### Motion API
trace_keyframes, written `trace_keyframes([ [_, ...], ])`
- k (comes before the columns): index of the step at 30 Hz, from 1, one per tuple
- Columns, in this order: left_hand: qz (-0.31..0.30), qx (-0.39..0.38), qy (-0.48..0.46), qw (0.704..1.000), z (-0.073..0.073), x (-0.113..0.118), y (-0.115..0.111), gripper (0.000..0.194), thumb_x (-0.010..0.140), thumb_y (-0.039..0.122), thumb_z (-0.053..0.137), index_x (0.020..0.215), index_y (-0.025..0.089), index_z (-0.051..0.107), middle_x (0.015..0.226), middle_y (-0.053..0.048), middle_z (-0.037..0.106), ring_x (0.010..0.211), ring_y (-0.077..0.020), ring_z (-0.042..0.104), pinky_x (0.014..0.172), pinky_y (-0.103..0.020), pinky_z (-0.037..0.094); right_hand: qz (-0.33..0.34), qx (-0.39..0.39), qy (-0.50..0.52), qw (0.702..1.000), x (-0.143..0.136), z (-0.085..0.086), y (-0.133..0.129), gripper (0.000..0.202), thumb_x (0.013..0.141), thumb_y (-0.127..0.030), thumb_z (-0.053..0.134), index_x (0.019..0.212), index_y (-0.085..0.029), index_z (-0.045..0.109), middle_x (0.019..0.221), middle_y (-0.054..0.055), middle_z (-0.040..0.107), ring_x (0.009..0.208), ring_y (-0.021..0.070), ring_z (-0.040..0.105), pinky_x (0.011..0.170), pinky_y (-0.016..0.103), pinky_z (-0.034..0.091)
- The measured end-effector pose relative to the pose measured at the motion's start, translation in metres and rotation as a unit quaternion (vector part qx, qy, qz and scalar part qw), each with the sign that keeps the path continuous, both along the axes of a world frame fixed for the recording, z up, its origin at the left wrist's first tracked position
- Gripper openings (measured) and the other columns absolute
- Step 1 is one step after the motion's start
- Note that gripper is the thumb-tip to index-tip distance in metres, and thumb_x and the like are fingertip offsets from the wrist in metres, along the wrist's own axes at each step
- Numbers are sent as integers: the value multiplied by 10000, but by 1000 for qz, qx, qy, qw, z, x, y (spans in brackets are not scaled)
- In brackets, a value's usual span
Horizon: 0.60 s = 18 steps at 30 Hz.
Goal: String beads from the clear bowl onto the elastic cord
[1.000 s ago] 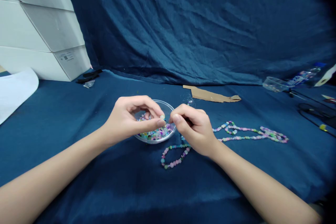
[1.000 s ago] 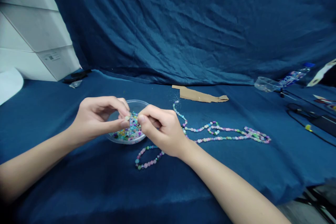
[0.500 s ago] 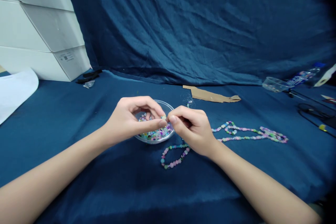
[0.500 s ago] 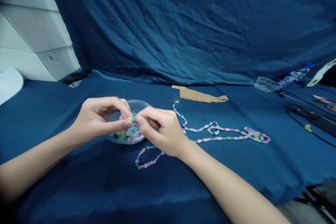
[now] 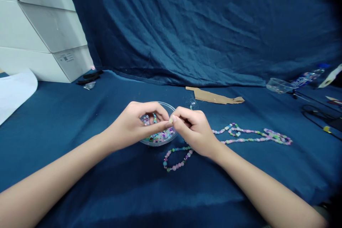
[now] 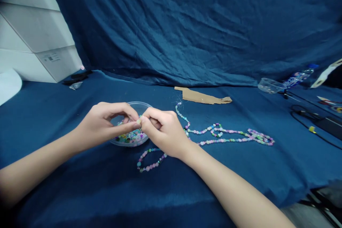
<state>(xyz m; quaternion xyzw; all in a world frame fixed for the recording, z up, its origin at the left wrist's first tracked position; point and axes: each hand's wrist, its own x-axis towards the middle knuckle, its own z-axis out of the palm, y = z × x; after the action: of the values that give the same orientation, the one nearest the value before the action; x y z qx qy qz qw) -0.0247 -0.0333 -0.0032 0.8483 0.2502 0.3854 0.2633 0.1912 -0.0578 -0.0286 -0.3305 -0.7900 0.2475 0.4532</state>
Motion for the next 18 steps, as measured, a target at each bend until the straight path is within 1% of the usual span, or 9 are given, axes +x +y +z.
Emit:
trace_keyframes([
  [3, 6, -17, 7, 1000, 1, 0, 1, 99, 896, 277, 791, 877, 189, 750, 771, 26, 740, 647, -86, 626, 617, -172, 491, -14, -19, 5, 1000, -2, -1, 0, 278, 1031, -311, 560, 794, -177, 620, 600, -52, 430, 544, 94, 362, 541, 250, 302],
  [6, 5, -42, 14, 999, 1, 0, 1, 84, 885, 262, 802, 884, 193, 755, 782, 29, 744, 655, -80, 634, 613, -162, 492, -33, -36, 3, 999, -4, -2, 0, 278, 1019, -288, 559, 768, -178, 607, 598, -51, 431, 551, 97, 368, 543, 253, 299],
  [8, 6, -55, 7, 998, 1, 1, 2, 102, 861, 245, 826, 900, 186, 751, 807, 19, 752, 693, -89, 667, 642, -161, 517, -41, -47, -2, 998, -4, -2, -1, 287, 1016, -284, 555, 752, -178, 593, 602, -49, 427, 555, 98, 368, 544, 255, 293],
  [10, 10, -69, -10, 997, 2, 1, 2, 168, 838, 249, 848, 936, 169, 738, 829, -3, 763, 739, -114, 709, 679, -177, 555, -45, -56, -7, 997, -5, -2, -1, 307, 1016, -282, 548, 728, -178, 564, 606, -48, 421, 560, 97, 359, 547, 258, 286],
  [13, 7, -87, -26, 996, 3, 2, 2, 227, 842, 274, 845, 996, 151, 731, 834, -26, 777, 766, -138, 745, 694, -192, 588, -45, -63, -14, 997, -6, -2, -2, 335, 1015, -285, 548, 698, -179, 528, 618, -43, 425, 571, 96, 355, 553, 260, 284],
  [16, 6, -97, -25, 995, 5, 2, 1, 182, 861, 281, 828, 989, 164, 772, 819, -10, 784, 744, -113, 741, 683, -157, 582, -44, -66, -15, 997, -6, -1, -2, 357, 1020, -290, 545, 682, -182, 498, 611, -46, 409, 572, 95, 353, 556, 259, 281],
  [18, 18, -111, -21, 993, 6, 2, -1, 154, 858, 282, 831, 965, 177, 801, 821, 2, 792, 750, -101, 738, 695, -136, 578, -43, -70, -15, 997, -6, 0, -2, 368, 1026, -299, 544, 681, -183, 487, 607, -48, 400, 571, 95, 348, 556, 259, 279],
])
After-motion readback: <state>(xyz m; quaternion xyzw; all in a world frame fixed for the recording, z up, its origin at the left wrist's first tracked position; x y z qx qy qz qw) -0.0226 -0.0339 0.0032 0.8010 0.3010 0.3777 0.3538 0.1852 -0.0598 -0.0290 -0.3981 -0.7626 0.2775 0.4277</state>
